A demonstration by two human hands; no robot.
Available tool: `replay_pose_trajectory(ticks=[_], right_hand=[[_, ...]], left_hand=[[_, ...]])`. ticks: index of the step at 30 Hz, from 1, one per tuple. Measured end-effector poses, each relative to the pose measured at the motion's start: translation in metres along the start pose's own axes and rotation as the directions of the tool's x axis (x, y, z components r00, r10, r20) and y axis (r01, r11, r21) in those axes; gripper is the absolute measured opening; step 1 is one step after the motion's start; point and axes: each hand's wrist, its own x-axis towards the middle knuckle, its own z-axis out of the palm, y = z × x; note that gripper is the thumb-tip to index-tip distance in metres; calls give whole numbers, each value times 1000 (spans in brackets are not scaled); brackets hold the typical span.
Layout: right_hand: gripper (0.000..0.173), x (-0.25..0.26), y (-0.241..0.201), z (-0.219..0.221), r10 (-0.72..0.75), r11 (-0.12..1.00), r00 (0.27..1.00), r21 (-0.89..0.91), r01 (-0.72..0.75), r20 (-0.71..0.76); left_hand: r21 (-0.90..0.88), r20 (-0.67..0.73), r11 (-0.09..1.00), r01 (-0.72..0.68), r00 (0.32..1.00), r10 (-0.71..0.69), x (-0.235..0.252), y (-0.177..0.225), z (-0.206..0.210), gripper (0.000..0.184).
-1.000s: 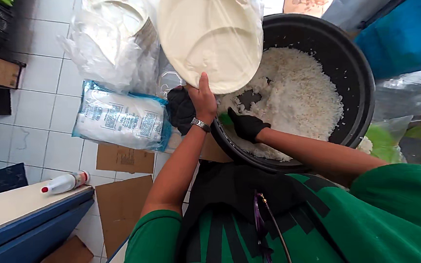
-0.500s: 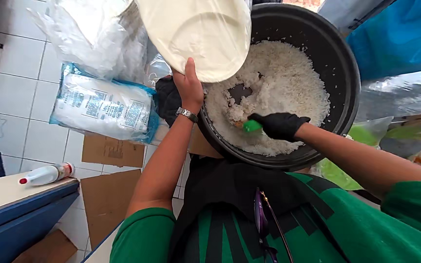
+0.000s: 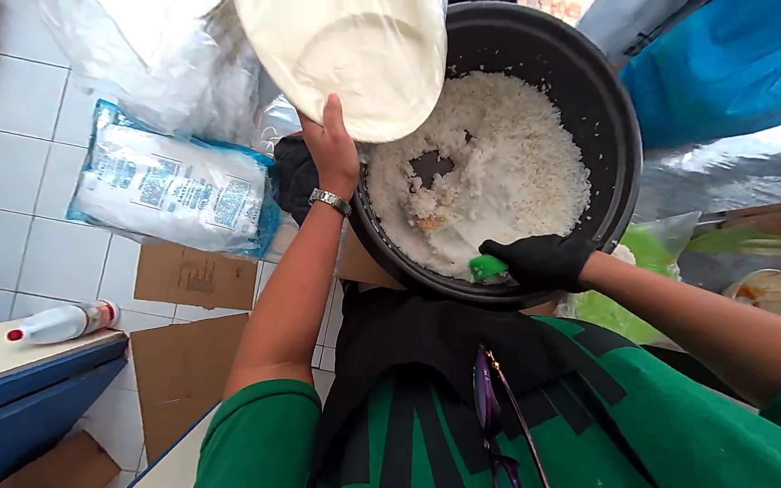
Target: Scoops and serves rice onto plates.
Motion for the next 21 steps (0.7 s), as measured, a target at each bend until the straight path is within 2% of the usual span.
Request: replay_pose_trajectory(ticks=[3, 5, 7, 11, 15, 19, 21], right_hand=[[54, 29, -1, -5, 9, 993, 994, 119, 4, -109], [60, 55, -20, -13, 29, 986, 984, 166, 1, -177], [58, 66, -30, -21, 10, 989, 988, 147, 13, -153], [53, 57, -10, -7, -45, 995, 994, 85, 54, -98], [49, 32, -11, 3, -58, 994, 995, 84, 64, -78], [48, 15, -2, 8, -75, 987, 996, 138, 80, -47], [46, 23, 12, 20, -119, 970, 990, 203, 133, -81]], left_hand=[[5, 2, 1000, 8, 1000, -8, 1, 0, 0, 46], [27, 5, 1000, 3, 1000, -3, 1, 0, 1, 46], [61, -1, 998, 3, 1000, -2, 2, 1, 1, 46], [92, 8, 996, -2, 1000, 1, 2, -1, 1, 46], [94, 2, 995, -32, 999, 32, 0, 0, 1, 46], [91, -4, 996, -20, 1000, 21, -1, 1, 1, 46], [90, -5, 996, -17, 1000, 18, -1, 1, 0, 45]])
